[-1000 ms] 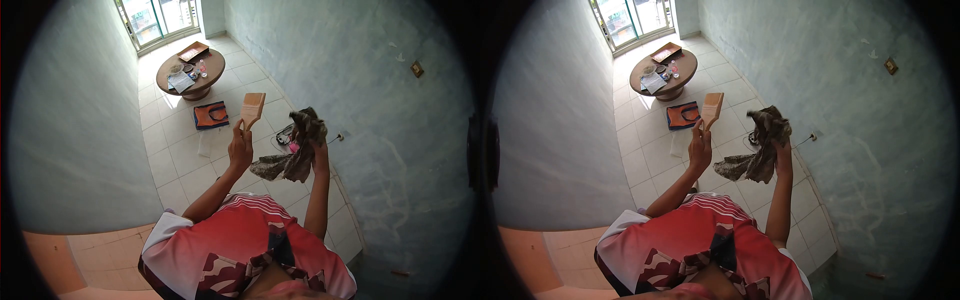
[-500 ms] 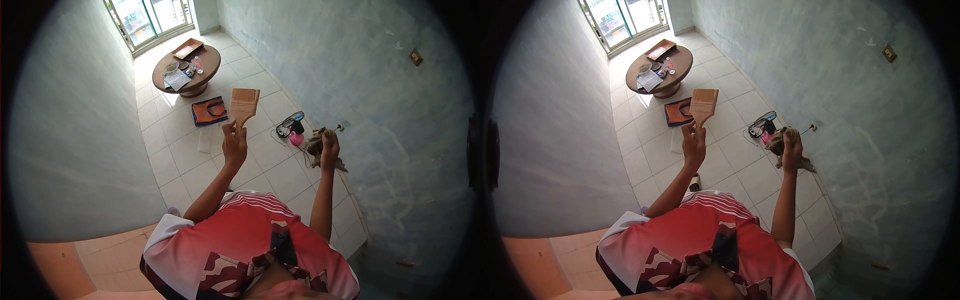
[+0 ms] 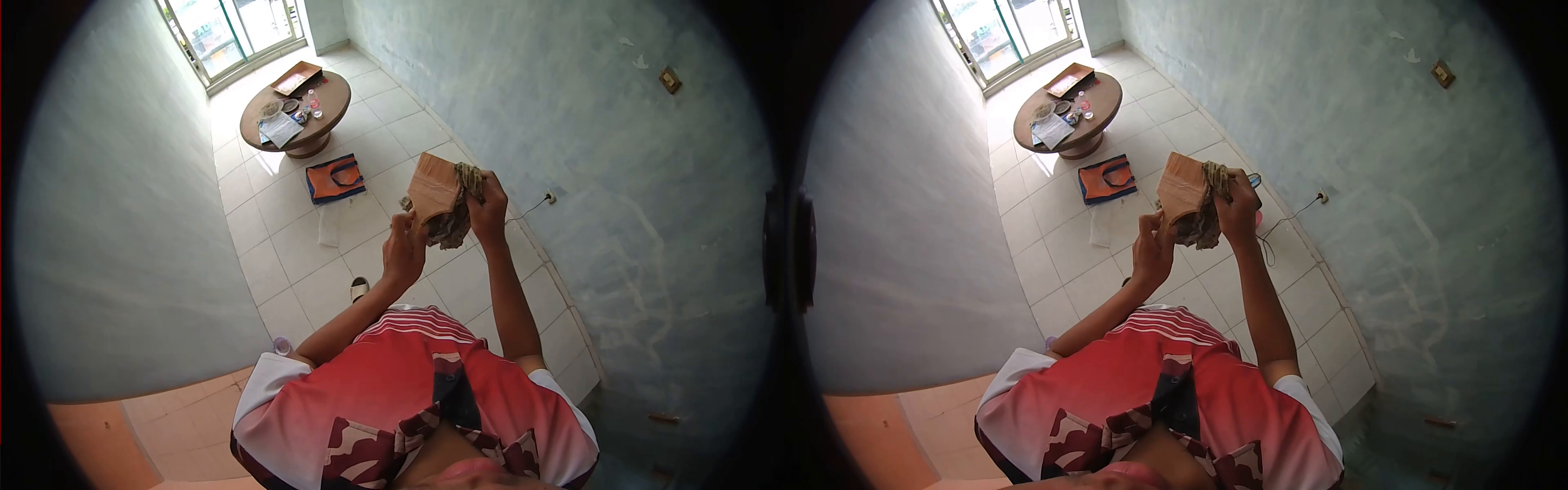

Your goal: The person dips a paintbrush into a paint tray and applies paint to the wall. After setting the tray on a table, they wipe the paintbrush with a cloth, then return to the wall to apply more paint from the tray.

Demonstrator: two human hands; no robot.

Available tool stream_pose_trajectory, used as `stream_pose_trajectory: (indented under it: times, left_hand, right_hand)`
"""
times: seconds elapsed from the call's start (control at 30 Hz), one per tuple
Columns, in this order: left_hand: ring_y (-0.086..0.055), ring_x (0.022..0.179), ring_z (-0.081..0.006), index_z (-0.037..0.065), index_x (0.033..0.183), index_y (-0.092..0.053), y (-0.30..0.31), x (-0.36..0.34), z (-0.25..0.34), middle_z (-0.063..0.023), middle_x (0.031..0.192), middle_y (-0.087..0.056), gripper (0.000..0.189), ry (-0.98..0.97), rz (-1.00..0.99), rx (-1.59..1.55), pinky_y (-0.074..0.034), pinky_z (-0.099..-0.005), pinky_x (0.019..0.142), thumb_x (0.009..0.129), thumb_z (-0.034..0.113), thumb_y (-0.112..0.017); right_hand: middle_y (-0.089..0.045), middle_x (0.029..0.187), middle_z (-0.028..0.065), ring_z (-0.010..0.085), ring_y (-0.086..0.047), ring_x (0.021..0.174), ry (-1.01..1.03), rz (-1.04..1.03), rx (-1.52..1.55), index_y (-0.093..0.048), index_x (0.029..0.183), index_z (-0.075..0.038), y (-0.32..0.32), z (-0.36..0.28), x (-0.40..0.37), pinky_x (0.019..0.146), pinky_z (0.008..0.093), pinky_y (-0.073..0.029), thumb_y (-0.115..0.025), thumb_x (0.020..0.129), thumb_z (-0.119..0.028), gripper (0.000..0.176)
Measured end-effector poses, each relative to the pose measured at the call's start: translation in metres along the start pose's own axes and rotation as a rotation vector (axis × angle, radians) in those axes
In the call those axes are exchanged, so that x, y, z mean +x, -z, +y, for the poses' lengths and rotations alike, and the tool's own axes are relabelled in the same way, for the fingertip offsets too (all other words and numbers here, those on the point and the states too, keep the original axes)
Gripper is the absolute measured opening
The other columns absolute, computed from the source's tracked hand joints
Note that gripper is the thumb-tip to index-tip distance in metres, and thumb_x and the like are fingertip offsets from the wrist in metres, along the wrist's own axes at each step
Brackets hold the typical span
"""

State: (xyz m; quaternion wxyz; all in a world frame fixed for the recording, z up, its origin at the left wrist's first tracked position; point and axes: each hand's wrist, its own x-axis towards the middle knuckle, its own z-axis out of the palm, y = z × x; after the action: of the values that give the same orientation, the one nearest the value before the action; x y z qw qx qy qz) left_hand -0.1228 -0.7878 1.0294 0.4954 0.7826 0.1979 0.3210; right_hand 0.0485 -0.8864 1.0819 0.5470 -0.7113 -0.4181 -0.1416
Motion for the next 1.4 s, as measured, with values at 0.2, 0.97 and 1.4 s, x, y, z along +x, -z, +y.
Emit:
stream_pose_trajectory:
  times: [0.2, 0.97, 1.4]
  left_hand:
    - [-0.068, 0.072, -0.0398, 0.005, 0.107, -0.037, 0.000, 0.002, 0.006, -0.0315, 0.126, -0.063, 0.027, 0.039, 0.000, 0.062, -0.052, -0.0464, 0.065, 0.101, 0.018, -0.060]
    - [-0.067, 0.072, -0.0343, 0.007, 0.136, -0.038, 0.001, 0.010, -0.014, -0.0148, 0.089, -0.063, 0.047, 0.049, 0.079, -0.005, -0.050, -0.0448, 0.063, 0.096, 0.013, -0.064]
    - [-0.067, 0.069, -0.0277, 0.008, 0.144, -0.040, 0.020, 0.032, -0.016, -0.0120, 0.087, -0.062, 0.057, -0.029, 0.057, 0.073, -0.051, -0.0388, 0.061, 0.094, 0.009, -0.068]
  right_hand:
    - [-0.063, 0.102, 0.0118, 0.0305, -0.065, 0.091, 0.045, 0.054, -0.100, -0.068, 0.102, 0.003, -0.004, -0.002, -0.019, 0.079, 0.0387, -0.052, -0.068, 0.079, 0.006, 0.023]
    - [-0.061, 0.135, 0.0155, 0.0311, -0.060, 0.122, -0.654, 0.415, 1.134, -0.053, 0.139, -0.005, 0.099, -0.003, -0.021, 0.104, 0.0472, -0.049, -0.059, 0.096, -0.043, 0.058]
    - [-0.071, 0.091, 0.0132, 0.0242, -0.070, 0.079, -0.495, 0.014, -0.053, -0.065, 0.110, 0.002, -0.041, -0.046, -0.023, 0.071, 0.0358, -0.054, -0.065, 0.097, -0.020, 0.026]
